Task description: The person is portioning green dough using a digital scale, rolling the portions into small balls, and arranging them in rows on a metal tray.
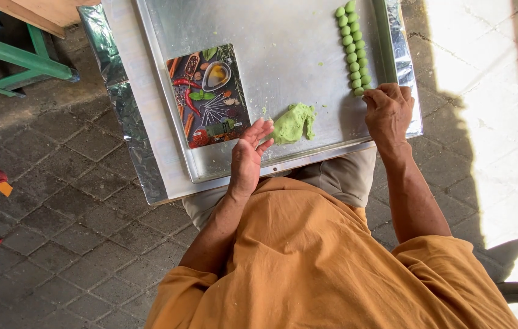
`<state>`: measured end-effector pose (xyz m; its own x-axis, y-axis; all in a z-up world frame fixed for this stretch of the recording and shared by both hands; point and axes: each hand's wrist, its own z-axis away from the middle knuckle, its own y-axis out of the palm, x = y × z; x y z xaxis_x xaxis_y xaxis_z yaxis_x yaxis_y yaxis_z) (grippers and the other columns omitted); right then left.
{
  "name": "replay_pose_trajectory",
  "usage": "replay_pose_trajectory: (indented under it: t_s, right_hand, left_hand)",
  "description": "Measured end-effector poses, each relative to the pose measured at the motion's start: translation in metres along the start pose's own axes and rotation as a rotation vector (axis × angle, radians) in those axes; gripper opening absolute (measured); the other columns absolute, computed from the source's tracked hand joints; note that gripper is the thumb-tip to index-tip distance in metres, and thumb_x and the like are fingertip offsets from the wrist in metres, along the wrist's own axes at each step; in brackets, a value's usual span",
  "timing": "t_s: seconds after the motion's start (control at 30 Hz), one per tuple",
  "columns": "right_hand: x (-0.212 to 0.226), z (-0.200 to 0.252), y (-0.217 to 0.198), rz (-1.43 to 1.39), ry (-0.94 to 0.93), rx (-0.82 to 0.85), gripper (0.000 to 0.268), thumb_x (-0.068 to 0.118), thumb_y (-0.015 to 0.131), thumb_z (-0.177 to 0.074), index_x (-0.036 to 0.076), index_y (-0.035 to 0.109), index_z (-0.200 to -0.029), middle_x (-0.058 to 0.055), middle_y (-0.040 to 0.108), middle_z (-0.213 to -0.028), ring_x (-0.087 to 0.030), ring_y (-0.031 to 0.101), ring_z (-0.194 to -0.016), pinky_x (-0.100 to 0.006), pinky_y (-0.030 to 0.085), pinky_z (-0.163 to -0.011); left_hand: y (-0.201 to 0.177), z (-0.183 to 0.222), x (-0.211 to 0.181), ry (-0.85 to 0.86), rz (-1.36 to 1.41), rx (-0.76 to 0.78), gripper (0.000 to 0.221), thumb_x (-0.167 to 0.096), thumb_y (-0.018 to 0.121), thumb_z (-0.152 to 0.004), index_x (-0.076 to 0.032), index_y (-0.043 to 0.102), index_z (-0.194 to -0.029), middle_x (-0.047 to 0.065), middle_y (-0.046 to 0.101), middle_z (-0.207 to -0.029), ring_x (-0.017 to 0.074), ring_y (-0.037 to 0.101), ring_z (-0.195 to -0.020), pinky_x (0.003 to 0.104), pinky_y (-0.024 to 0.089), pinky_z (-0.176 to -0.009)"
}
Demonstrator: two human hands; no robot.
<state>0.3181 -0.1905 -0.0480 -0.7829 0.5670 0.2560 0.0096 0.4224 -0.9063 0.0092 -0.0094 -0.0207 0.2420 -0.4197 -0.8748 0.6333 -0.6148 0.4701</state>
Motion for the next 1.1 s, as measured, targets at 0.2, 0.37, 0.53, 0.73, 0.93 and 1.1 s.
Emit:
replay_pose_trajectory:
  t_s: [0.2,0.37,0.53,0.73,0.93,1.1]
  right_hand:
    - [0.014,-0.003,-0.009,0.115,-0.088,0.034,0.009,0.015,0.08,-0.099,0.023,0.082,-0.103,0.002,0.06,-0.102,-0.019,0.055,-0.101,-0.033,0.04,-0.081]
    - [0.047,0.011,0.006,-0.161,-0.066,0.139,0.014,0.012,0.08,-0.098,0.021,0.081,-0.109,-0.004,0.069,-0.101,-0.025,0.066,-0.097,-0.037,0.051,-0.08]
    - [0.091,0.01,0.007,-0.335,-0.103,0.275,0.018,0.009,0.081,-0.094,0.017,0.08,-0.11,-0.011,0.071,-0.106,-0.033,0.071,-0.1,-0.044,0.057,-0.08]
    - [0.115,-0.005,0.007,-0.478,-0.147,0.293,0.019,0.006,0.078,-0.094,0.011,0.077,-0.112,-0.014,0.071,-0.098,-0.037,0.072,-0.09,-0.047,0.058,-0.074]
    - [0.123,-0.012,0.008,-0.333,-0.228,0.31,0.031,0.005,0.079,-0.088,0.016,0.076,-0.117,-0.012,0.068,-0.111,-0.035,0.071,-0.1,-0.047,0.061,-0.079]
    - [0.125,-0.023,-0.01,-0.431,-0.373,0.448,0.042,-0.001,0.069,-0.093,0.014,0.068,-0.132,-0.017,0.066,-0.117,-0.042,0.069,-0.107,-0.055,0.06,-0.08]
  left_hand:
    - [0.022,-0.011,-0.02,0.116,-0.665,0.209,0.053,-0.043,0.053,-0.106,-0.004,0.058,-0.142,0.023,0.054,-0.144,0.0406,0.048,-0.138,0.052,0.039,-0.117]
    - [0.012,-0.021,0.025,0.396,-1.168,0.261,0.044,-0.034,0.066,-0.101,-0.012,0.064,-0.139,0.015,0.048,-0.152,0.0402,0.047,-0.14,0.05,0.039,-0.118]
    - [0.009,-0.025,0.038,0.462,-1.394,0.302,0.046,-0.032,0.067,-0.098,-0.011,0.063,-0.138,0.017,0.045,-0.153,0.0422,0.047,-0.14,0.052,0.041,-0.117]
    - [0.012,-0.026,0.026,0.357,-1.404,0.353,0.039,-0.021,0.065,-0.102,-0.01,0.061,-0.139,0.017,0.044,-0.154,0.0426,0.048,-0.139,0.055,0.047,-0.113]
    - [0.02,-0.037,0.039,0.372,-1.552,0.314,0.053,-0.034,0.066,-0.1,-0.021,0.051,-0.149,0.017,0.043,-0.153,0.0416,0.052,-0.135,0.056,0.048,-0.112]
    - [0.025,-0.041,0.022,0.314,-1.403,0.349,0.025,-0.022,0.058,-0.105,-0.015,0.064,-0.128,0.016,0.044,-0.149,0.0445,0.053,-0.133,0.054,0.058,-0.101]
